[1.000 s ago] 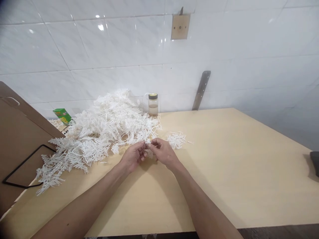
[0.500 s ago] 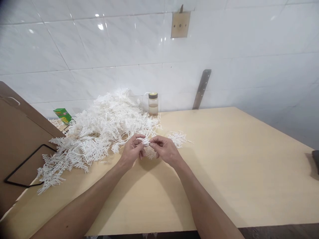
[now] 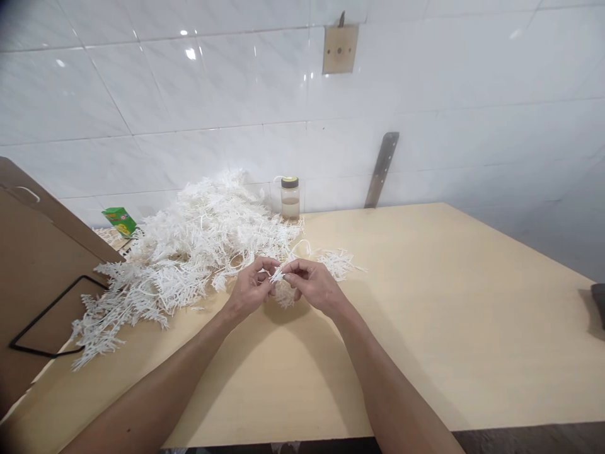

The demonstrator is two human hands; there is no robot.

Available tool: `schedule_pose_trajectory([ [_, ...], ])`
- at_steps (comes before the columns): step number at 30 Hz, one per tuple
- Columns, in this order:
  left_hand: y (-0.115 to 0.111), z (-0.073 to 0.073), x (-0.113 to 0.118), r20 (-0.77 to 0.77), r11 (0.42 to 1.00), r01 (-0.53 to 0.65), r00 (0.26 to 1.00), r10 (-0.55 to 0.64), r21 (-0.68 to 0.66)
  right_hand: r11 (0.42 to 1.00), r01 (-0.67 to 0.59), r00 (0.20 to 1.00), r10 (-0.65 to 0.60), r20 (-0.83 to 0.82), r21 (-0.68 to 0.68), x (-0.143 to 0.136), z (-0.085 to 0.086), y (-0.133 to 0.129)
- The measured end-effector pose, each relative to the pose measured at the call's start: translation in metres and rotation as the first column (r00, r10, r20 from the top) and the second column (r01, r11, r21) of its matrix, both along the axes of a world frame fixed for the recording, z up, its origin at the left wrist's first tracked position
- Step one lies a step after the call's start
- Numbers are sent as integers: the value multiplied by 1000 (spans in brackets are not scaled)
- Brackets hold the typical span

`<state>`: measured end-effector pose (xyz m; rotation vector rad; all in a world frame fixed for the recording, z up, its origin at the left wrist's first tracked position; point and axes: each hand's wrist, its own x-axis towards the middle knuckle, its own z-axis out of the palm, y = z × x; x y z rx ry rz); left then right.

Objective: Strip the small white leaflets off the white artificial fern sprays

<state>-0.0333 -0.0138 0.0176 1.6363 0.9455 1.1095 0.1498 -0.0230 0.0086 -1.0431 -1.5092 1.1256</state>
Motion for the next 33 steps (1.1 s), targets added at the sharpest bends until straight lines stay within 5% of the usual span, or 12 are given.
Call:
schedule_pose_trajectory([
  [8,-3,-1,1,-61,988,-30,997,40,150,999,23,1000,-23,-13,-32,2,-3,1],
  [16,1,2,-2,-14,998,49,999,-49,-34,999,-12,1000,12,2,-34,5,2,-1],
  [26,3,-4,-2,-82,994,-4,997,13,109,999,37,999,-36,24,-26,6,3,0],
  [33,1,-1,-2,-122,998,26,992,-18,64,999,46,998,-46,51,-11,8,7,-2],
])
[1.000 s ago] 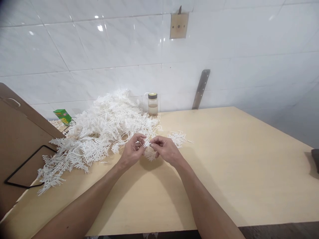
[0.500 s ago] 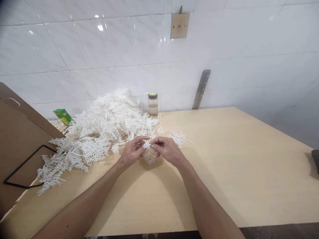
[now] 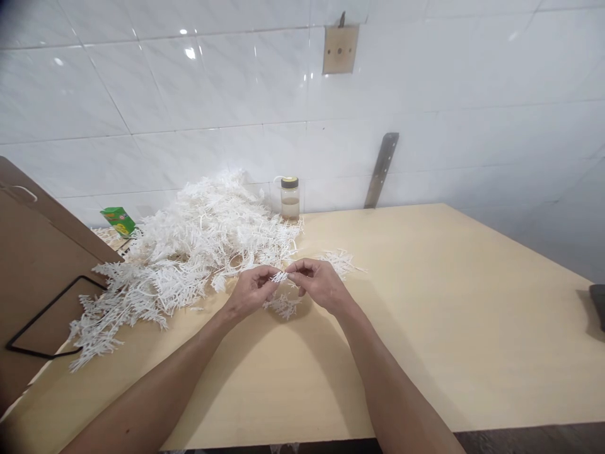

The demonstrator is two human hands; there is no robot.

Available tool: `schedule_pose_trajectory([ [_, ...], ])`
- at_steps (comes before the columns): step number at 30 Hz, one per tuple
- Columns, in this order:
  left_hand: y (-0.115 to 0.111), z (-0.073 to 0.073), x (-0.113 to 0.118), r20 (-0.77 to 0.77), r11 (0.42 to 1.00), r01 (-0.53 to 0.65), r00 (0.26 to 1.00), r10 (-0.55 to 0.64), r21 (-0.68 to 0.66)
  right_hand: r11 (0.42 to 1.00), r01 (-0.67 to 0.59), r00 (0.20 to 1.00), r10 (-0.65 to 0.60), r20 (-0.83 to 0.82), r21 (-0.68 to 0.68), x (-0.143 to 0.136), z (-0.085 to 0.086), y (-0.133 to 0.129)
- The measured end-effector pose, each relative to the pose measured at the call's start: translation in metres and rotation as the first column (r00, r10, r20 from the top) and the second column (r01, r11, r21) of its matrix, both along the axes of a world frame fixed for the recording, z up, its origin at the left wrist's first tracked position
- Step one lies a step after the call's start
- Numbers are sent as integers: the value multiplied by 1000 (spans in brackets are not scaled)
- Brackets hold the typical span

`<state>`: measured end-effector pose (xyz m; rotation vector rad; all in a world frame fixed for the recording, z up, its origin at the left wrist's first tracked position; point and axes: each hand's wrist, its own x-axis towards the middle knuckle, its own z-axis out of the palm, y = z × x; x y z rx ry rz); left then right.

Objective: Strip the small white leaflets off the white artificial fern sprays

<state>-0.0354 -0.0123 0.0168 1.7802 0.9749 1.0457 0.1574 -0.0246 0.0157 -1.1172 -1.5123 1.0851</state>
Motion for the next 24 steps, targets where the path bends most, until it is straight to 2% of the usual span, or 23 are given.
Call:
schedule_pose_trajectory([
  [6,2,-7,3,-30,998,-28,999,29,57,1000,-15,999,14,44,13,1,-1,1],
  [9,3,-14,5,14,999,-35,999,35,25,1000,-23,999,23,24,9,1,-3,2],
  [15,2,-17,7,66,999,-40,997,42,-29,997,-77,984,73,-164,-20,1,0,1],
  [18,2,-17,6,96,996,-93,991,93,-5,995,9,974,-31,-224,-100,0,1,2],
  [21,2,-16,5,92,990,-130,988,124,55,976,80,981,-114,-158,-202,-1,-2,4],
  [24,-1,-14,5,54,987,-134,990,129,86,978,35,994,-55,-92,-207,-2,-6,5],
])
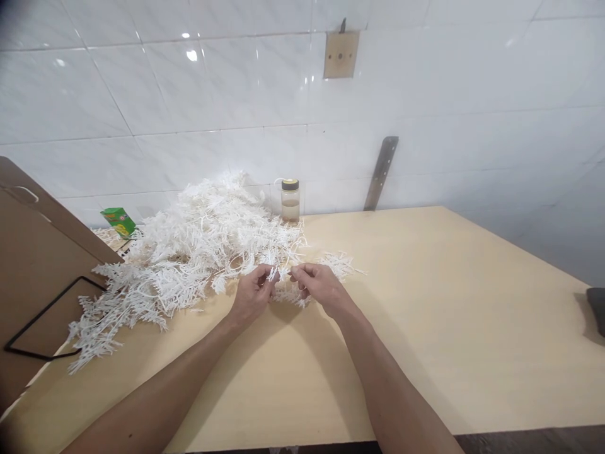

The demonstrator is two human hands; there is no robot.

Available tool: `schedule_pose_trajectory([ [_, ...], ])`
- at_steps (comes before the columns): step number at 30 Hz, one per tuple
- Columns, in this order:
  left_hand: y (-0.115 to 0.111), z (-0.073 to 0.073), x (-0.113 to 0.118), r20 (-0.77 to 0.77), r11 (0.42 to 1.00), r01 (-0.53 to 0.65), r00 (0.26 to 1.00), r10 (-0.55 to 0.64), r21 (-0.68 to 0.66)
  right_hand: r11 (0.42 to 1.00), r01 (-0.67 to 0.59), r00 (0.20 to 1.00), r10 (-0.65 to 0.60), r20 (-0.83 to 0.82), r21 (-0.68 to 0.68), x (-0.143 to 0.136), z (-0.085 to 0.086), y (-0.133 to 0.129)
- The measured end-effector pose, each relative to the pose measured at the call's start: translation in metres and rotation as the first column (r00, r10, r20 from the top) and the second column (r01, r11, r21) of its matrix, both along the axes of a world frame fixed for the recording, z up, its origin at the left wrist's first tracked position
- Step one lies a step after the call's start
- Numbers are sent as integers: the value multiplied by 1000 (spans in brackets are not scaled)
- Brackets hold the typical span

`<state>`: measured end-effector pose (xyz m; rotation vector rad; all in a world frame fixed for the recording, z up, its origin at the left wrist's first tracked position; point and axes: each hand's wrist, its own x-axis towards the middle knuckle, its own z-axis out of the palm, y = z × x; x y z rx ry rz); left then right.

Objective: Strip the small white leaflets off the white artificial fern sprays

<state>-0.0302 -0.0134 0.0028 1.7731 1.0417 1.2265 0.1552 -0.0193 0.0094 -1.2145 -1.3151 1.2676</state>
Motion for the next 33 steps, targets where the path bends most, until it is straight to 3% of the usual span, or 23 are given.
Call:
schedule_pose_trajectory([
  [8,-4,2,2,-70,997,-62,995,64,40,1000,14,999,-13,-43,21,-4,-1,-1],
  [12,-2,0,2,-117,999,-24,993,28,32,998,54,998,-53,-41,35,-7,-5,1],
  [17,-3,0,2,-144,1000,29,989,-28,9,993,83,996,-85,13,77,-9,-7,2],
  [23,-3,-3,4,-153,999,-30,988,36,42,978,87,970,-126,206,187,-10,-5,-1],
  [26,-2,-5,5,-169,998,-36,985,45,55,947,74,894,-202,401,313,-16,-6,-2],
  [29,-4,-5,5,-174,997,-39,983,51,70,896,35,736,-322,595,442,-21,-10,0],
  [33,-7,-5,7,-148,996,-22,988,34,84,850,109,551,-482,681,515,-13,-12,6],
])
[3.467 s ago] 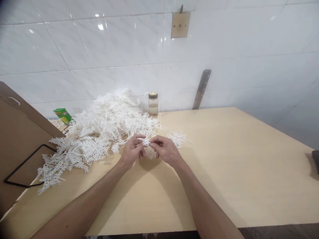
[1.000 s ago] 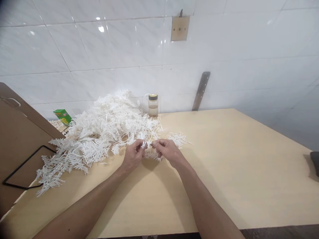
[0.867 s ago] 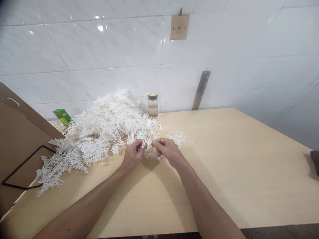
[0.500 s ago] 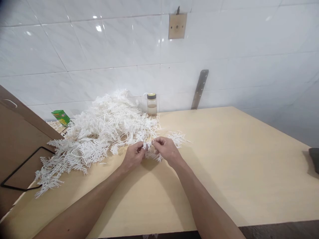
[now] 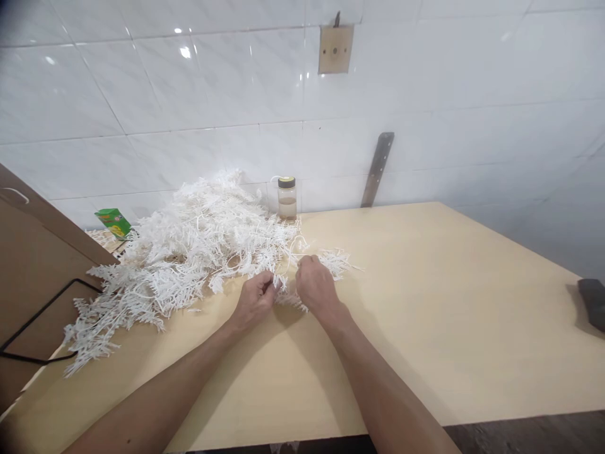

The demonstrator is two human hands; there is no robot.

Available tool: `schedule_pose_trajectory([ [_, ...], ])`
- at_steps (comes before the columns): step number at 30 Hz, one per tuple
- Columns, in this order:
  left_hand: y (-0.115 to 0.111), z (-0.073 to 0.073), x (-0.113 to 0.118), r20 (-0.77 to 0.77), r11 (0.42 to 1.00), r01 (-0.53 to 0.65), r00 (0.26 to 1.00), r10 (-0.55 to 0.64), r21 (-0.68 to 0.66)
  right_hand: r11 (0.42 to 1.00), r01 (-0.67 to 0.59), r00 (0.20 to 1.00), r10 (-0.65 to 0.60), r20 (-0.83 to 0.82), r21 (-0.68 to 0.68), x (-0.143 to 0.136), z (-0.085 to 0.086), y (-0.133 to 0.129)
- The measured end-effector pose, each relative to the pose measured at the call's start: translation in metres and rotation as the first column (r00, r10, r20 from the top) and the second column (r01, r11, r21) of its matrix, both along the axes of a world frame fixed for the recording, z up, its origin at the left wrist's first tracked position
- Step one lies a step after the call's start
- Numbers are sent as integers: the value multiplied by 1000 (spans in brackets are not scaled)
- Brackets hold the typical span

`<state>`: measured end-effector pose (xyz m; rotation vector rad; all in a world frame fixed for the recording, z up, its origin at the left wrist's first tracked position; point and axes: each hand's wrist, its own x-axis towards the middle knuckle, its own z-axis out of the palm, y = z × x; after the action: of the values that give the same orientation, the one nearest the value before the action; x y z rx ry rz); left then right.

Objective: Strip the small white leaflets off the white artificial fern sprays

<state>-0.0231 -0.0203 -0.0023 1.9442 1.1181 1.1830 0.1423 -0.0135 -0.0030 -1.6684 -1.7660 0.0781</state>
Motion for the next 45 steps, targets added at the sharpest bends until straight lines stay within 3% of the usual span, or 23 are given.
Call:
schedule_pose_trajectory([
  [6,3,-8,1,67,998,-3,998,8,-69,979,201,939,-201,-281,-29,40,11,2],
  [10,4,-11,2,111,990,4,994,11,-138,965,241,917,-261,-302,-101,50,12,3],
  [13,3,-11,3,146,984,37,989,-11,-172,982,158,934,-182,-309,-99,44,14,1],
  [16,4,-11,4,176,980,50,984,-15,-194,988,-84,927,29,-373,-132,30,16,-4],
  [19,6,-12,3,175,983,42,984,-10,-180,941,-273,856,144,-496,-198,16,13,-8],
  [22,8,-14,3,156,986,22,988,4,-163,907,-356,778,156,-608,-223,8,6,-8],
  [27,8,-14,2,111,988,0,994,18,-152,912,-351,730,127,-671,-210,6,-2,-4],
  [34,4,-10,3,61,996,-32,997,38,-85,925,-299,761,82,-644,-236,-2,3,-7],
  [39,4,-11,3,73,997,-40,996,45,-65,954,-188,813,17,-583,-235,-7,7,-9],
  [45,6,-13,3,46,998,-25,999,28,-53,925,-218,841,16,-541,-312,-4,14,-12],
])
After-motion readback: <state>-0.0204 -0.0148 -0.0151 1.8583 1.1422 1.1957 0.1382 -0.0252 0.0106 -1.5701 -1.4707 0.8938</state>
